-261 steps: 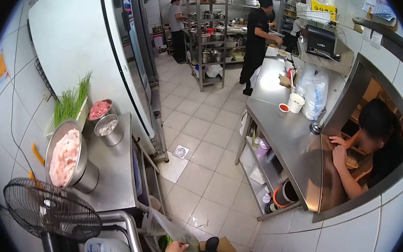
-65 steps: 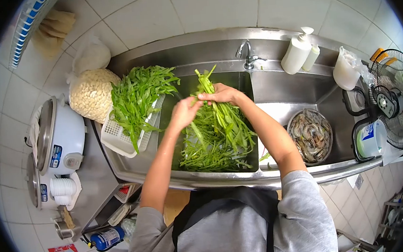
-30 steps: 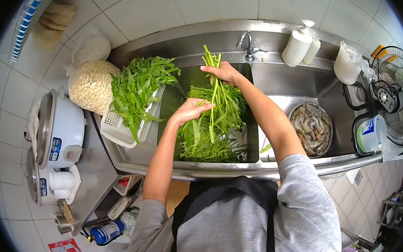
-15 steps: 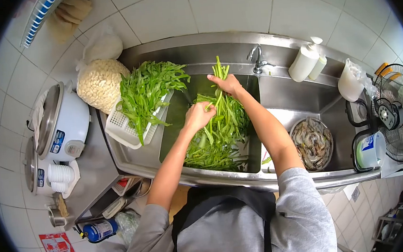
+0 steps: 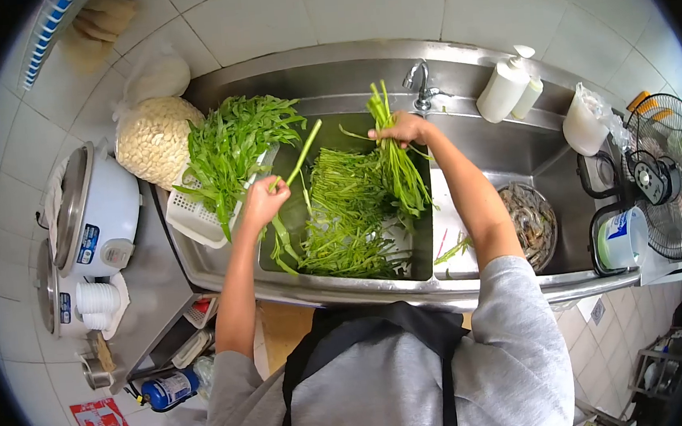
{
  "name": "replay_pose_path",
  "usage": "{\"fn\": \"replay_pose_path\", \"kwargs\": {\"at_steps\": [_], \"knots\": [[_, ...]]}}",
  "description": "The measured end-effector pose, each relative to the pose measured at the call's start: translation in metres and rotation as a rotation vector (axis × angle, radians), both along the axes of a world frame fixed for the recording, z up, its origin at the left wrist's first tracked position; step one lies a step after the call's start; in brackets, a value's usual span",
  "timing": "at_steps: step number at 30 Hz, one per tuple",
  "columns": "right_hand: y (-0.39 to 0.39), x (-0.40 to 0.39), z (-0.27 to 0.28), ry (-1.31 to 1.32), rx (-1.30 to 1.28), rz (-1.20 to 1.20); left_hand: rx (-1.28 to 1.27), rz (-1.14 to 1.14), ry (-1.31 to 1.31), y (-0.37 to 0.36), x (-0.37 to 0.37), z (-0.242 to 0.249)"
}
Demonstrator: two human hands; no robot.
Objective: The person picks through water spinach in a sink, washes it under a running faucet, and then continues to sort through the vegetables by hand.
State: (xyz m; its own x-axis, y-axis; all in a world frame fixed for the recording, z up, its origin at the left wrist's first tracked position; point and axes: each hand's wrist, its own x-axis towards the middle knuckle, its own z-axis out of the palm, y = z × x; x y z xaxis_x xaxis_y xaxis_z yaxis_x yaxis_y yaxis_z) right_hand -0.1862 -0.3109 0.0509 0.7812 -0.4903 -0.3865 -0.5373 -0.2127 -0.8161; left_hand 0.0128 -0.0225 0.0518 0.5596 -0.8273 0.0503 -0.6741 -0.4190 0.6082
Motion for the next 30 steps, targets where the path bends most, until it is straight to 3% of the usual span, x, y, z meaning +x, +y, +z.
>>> {"fn": "replay_pose_path", "kwargs": {"at_steps": [3,8,12,18,22,26,30], "knots": [[-0.004,-0.009,0.013,-0.106,0.038,-0.109,0.227,-0.047,-0.126,-0.007,-0.011,-0.048],[0.002,-0.006,0.020,-0.316,0.257,-0.267,-0.018,-0.231,0.160,-0.043,-0.086,-0.037],[0.007,-0.006,0.023,-0.369,0.315,-0.281,0.048,-0.257,0.227,-0.052,-0.089,-0.027],[0.000,-0.017,0.017,-0.152,0.047,-0.002,0.043,-0.308,0.341,-0.038,-0.051,-0.011],[0.005,-0.013,0.017,-0.153,0.071,0.003,0.144,-0.278,0.368,-0.034,-0.032,-0.006],[0.024,0.005,0.011,-0.165,0.198,0.134,0.065,-0.324,0.360,-0.036,-0.028,-0.003],[0.046,0.034,-0.016,-0.038,0.149,0.196,0.032,-0.331,0.334,-0.039,-0.030,0.012]]}}
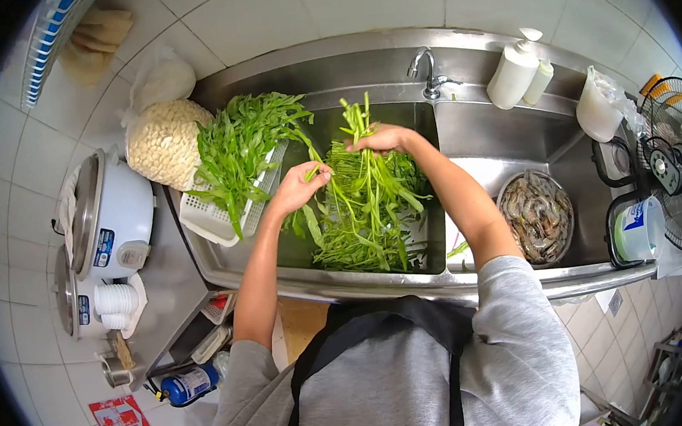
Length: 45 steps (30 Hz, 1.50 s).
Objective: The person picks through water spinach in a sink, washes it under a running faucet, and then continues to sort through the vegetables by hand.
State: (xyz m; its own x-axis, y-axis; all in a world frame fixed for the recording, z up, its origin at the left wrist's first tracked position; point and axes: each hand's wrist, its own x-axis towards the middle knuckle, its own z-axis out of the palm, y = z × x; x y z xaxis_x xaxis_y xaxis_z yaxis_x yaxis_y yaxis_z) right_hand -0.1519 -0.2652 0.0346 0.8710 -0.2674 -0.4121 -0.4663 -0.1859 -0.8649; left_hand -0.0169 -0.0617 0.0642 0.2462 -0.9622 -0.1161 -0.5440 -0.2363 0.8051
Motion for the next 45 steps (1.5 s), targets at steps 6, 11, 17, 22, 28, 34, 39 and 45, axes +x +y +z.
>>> {"fn": "replay_pose_path", "kwargs": {"at_steps": [6,11,17,22,28,34,39,45], "knots": [[0.046,0.033,-0.036,0.228,0.247,-0.020,-0.040,-0.025,0.097,-0.005,-0.009,-0.007],[0.039,0.039,-0.050,0.136,0.281,-0.132,-0.136,0.021,0.068,0.009,-0.006,-0.010],[0.030,0.012,0.012,-0.164,0.561,-0.027,-0.060,0.310,0.057,0.035,0.025,-0.001],[0.033,0.016,0.016,-0.285,0.603,0.033,0.099,0.131,0.112,0.021,-0.002,0.014],[0.035,0.017,0.019,-0.289,0.522,0.060,-0.022,0.082,0.211,0.011,-0.006,0.006],[0.039,0.013,0.038,-0.235,0.326,0.160,0.123,0.153,0.524,0.007,-0.005,0.009],[0.040,0.016,0.033,-0.270,0.372,0.151,0.045,0.212,0.522,0.003,-0.009,0.003],[0.026,0.014,0.043,-0.379,0.223,-0.233,0.015,0.290,0.392,-0.004,-0.006,-0.014]]}}
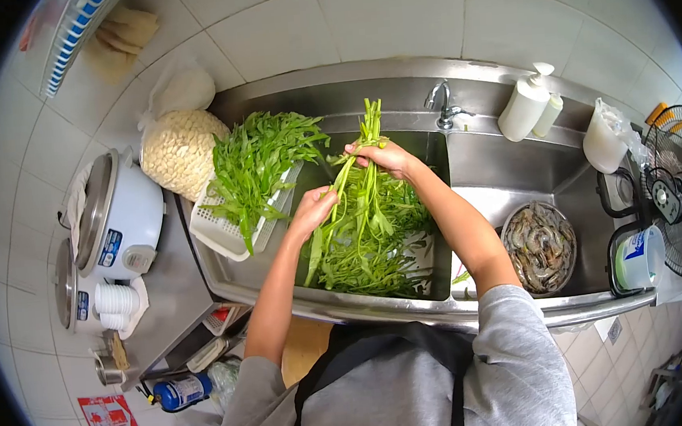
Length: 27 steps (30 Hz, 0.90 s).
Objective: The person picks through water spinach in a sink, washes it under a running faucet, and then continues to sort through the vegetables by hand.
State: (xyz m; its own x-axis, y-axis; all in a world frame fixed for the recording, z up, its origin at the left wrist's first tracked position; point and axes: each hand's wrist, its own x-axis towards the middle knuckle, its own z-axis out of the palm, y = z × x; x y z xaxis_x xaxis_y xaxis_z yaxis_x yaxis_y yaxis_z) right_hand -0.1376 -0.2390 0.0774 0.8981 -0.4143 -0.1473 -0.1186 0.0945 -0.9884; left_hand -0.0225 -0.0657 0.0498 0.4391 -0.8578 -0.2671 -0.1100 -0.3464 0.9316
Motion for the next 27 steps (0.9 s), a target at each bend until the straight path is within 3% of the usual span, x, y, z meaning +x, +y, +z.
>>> {"fn": "replay_pose_path", "kwargs": {"at_steps": [1,4,5,7,9,13,15,17,19,20,24,25,27], "knots": [[-0.004,0.003,-0.006,-0.034,-0.045,-0.012,-0.001,0.050,-0.102,-0.001,0.001,-0.004],[-0.005,0.001,-0.005,0.018,-0.249,-0.020,-0.013,0.209,0.102,-0.005,0.005,-0.023],[0.001,-0.002,-0.003,0.020,-0.225,-0.053,0.004,0.327,0.184,-0.009,0.007,-0.027],[0.002,-0.006,-0.004,-0.027,-0.227,-0.172,-0.010,0.317,0.276,-0.009,0.023,-0.057],[-0.011,-0.020,0.004,-0.071,-0.218,-0.241,-0.108,0.527,0.364,0.001,0.036,-0.077],[-0.034,-0.045,0.005,-0.065,-0.185,-0.153,-0.385,0.512,0.590,0.014,0.028,-0.063],[-0.034,-0.050,0.006,-0.028,-0.182,-0.088,-0.434,0.419,0.519,0.009,0.028,-0.048],[-0.024,-0.047,0.014,0.028,-0.115,-0.061,-0.174,0.170,0.033,-0.004,0.010,-0.009],[-0.016,-0.039,0.014,-0.003,-0.125,0.003,-0.274,-0.142,-0.458,-0.015,-0.010,0.010],[-0.013,-0.036,0.016,0.009,-0.096,0.034,-0.059,-0.148,-0.502,-0.016,-0.019,0.026],[-0.022,-0.033,-0.001,0.010,-0.094,0.058,-0.011,-0.078,-0.539,-0.011,-0.012,0.016],[-0.023,-0.037,-0.008,-0.065,-0.075,-0.066,-0.055,-0.001,-0.587,-0.006,-0.006,0.008],[-0.043,-0.050,-0.014,0.174,-0.064,-0.133,0.116,0.051,-0.695,0.007,0.008,-0.006]]}}
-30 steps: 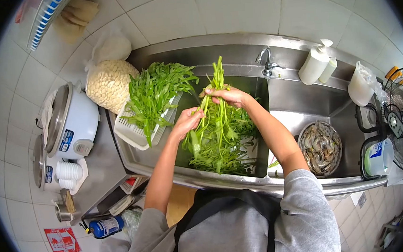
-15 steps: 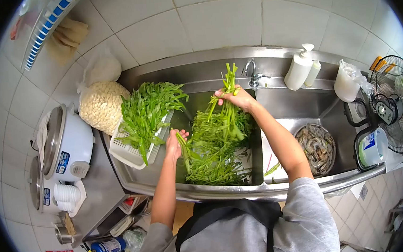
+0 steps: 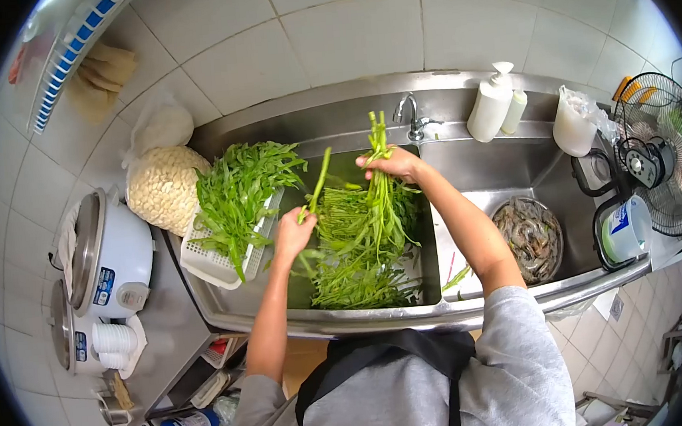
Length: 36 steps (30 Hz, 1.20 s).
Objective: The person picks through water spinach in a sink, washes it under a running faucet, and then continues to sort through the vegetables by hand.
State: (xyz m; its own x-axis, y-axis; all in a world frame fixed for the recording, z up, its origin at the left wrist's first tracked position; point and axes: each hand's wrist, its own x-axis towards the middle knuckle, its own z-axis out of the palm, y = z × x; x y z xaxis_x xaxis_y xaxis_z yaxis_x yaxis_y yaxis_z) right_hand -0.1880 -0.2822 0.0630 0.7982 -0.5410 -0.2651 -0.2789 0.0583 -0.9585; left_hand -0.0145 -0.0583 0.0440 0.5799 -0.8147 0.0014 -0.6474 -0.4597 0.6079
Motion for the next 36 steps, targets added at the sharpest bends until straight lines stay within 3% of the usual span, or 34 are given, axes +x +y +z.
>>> {"fn": "replay_pose_path", "kwargs": {"at_steps": [4,8,10,13,16,17,19,22,25,28,30,32,33,34,36], "knots": [[-0.014,-0.017,-0.005,-0.005,0.110,-0.093,0.189,-0.011,-0.105,0.020,0.006,-0.032],[-0.021,-0.017,0.002,0.027,0.136,-0.049,0.145,-0.128,0.066,0.022,-0.035,-0.012],[-0.023,-0.013,0.000,0.027,0.153,-0.053,-0.101,-0.337,0.159,0.018,-0.049,-0.016],[-0.024,-0.003,-0.003,0.036,0.184,-0.052,0.122,-0.388,0.197,0.004,-0.067,0.000],[-0.021,0.006,-0.003,0.095,0.184,-0.104,0.146,-0.341,0.209,-0.006,-0.069,-0.010],[-0.020,0.005,-0.001,0.096,0.189,-0.103,-0.008,-0.396,0.281,-0.008,-0.061,-0.031],[-0.020,0.002,0.003,0.213,0.031,-0.092,-0.043,-0.382,0.282,-0.006,-0.055,-0.030],[-0.027,-0.001,-0.004,0.222,0.006,0.007,-0.011,-0.382,0.331,0.001,-0.043,-0.011],[-0.024,-0.003,-0.003,0.194,0.030,0.042,0.159,-0.286,0.690,0.003,-0.033,0.002],[-0.019,-0.001,0.000,0.172,0.049,0.021,0.167,-0.249,0.851,0.005,-0.026,0.007],[-0.019,0.004,-0.004,0.235,0.058,-0.093,0.130,-0.195,0.792,0.002,-0.028,-0.015],[-0.021,0.009,-0.016,0.247,0.076,-0.108,-0.570,-0.209,0.208,-0.007,-0.027,-0.054],[-0.021,0.010,-0.018,0.234,0.090,-0.105,-0.353,-0.079,0.243,0.003,-0.035,-0.028],[-0.022,0.012,-0.022,0.221,0.102,-0.101,-0.354,-0.079,0.242,0.004,-0.038,-0.020],[-0.023,0.015,-0.028,0.196,0.100,-0.107,-0.087,-0.101,0.223,0.006,-0.043,-0.006]]}}
